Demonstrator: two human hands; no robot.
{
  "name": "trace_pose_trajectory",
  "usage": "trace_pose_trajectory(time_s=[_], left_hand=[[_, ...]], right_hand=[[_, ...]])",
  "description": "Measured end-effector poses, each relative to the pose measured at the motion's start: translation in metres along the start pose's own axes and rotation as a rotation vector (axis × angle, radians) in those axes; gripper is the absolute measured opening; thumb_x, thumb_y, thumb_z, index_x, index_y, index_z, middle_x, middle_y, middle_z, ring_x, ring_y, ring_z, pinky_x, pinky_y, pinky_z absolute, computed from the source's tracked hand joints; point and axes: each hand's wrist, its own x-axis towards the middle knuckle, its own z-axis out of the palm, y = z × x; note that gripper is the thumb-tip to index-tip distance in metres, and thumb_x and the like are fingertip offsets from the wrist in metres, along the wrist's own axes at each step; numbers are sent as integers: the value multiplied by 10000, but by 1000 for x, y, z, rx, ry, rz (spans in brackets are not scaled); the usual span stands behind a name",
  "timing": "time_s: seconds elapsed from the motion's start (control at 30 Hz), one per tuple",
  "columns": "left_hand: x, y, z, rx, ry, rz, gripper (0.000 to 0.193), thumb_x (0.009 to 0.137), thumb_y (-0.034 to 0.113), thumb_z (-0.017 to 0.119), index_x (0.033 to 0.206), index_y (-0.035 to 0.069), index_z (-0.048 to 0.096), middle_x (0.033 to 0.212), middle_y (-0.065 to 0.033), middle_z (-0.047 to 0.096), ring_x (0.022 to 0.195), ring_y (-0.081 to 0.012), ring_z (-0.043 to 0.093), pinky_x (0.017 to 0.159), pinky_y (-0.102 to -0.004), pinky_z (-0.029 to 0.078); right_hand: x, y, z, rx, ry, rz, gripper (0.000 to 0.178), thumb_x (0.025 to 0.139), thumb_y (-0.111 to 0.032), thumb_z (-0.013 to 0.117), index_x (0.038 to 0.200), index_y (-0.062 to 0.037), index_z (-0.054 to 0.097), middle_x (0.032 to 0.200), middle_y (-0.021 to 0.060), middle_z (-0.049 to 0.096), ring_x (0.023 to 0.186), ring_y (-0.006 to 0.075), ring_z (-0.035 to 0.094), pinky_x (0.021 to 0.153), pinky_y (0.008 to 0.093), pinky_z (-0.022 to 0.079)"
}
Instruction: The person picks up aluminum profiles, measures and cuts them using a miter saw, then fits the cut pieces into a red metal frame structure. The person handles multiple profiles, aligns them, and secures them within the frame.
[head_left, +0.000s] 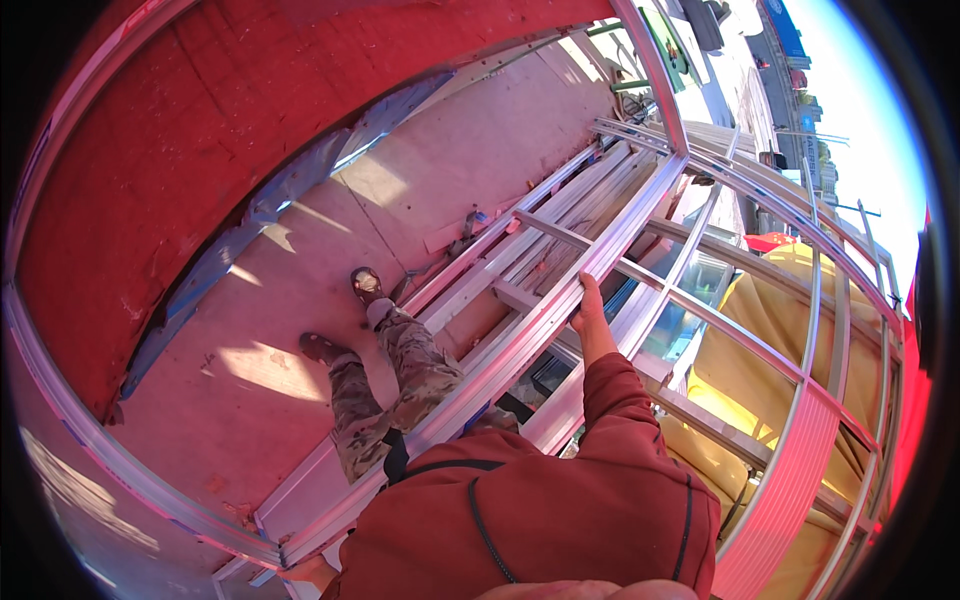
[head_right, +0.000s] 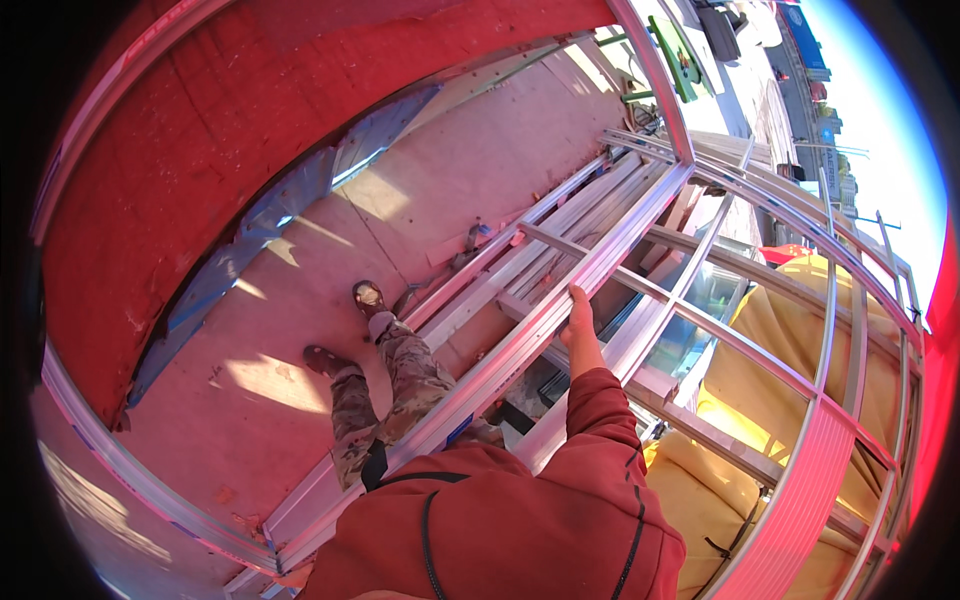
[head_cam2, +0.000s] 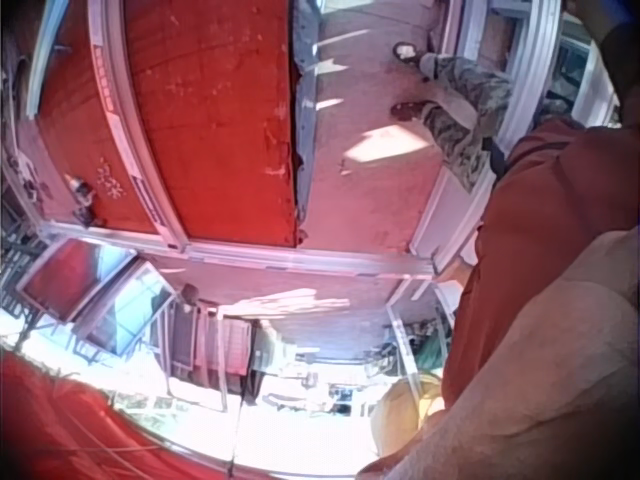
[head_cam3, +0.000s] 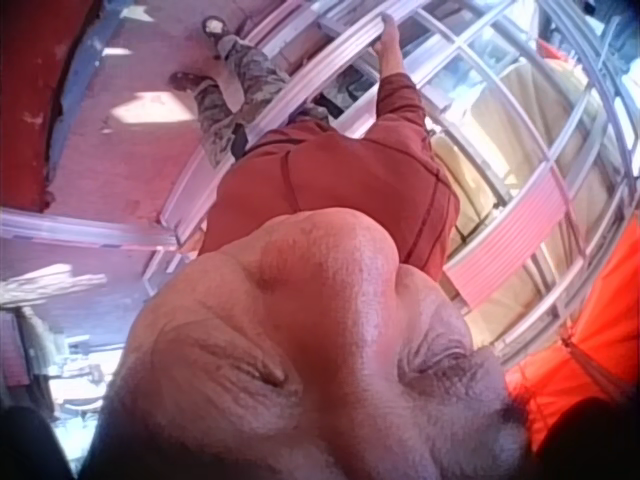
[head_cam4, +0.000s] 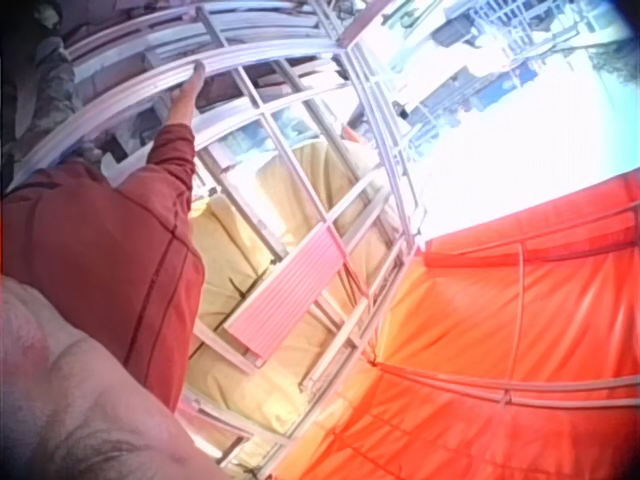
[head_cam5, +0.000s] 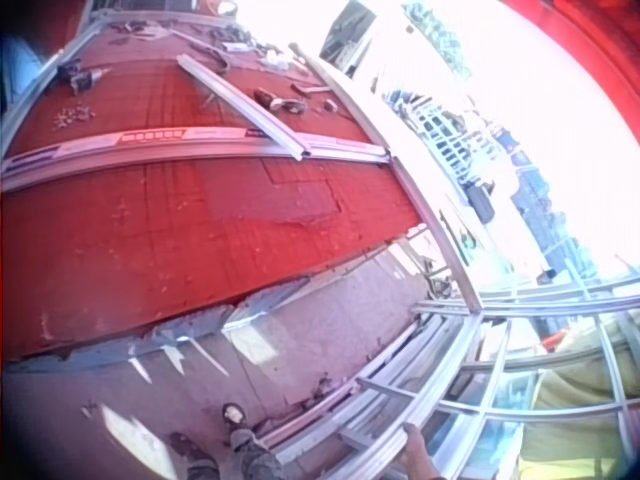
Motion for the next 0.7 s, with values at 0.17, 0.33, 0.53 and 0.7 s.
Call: trace_pose_trajectory(time_s=[0.17,0.33,0.53,0.7], left_hand=[[-17,-1,24,-8,8,-19,640,851,538,474,1373,170,505,1197,-47,582,818,-235,557,707,-376,504],[-28,5,42,-12,8,-40,617,857,516,474,1368,171,511,1189,-46,587,813,-235,560,706,-374,504],[-40,18,60,-26,15,-56,591,865,489,475,1361,171,518,1181,-45,593,808,-236,563,704,-372,505],[-68,42,107,-39,19,-58,569,871,467,475,1355,171,525,1173,-44,598,803,-237,566,703,-370,505]], right_hand=[[14,2,7,-113,115,-46,442,903,-296,572,1207,18,514,1084,172,621,956,332,619,883,452,517],[12,3,6,-78,130,-37,434,890,-272,588,1199,25,519,1069,164,614,949,319,613,869,439,514],[8,2,15,-139,193,-90,432,876,-276,605,1184,16,525,1004,146,609,901,312,613,836,434,526],[2,-5,21,-162,191,-86,396,869,-270,614,1147,4,546,1007,144,609,899,303,614,840,450,520]])
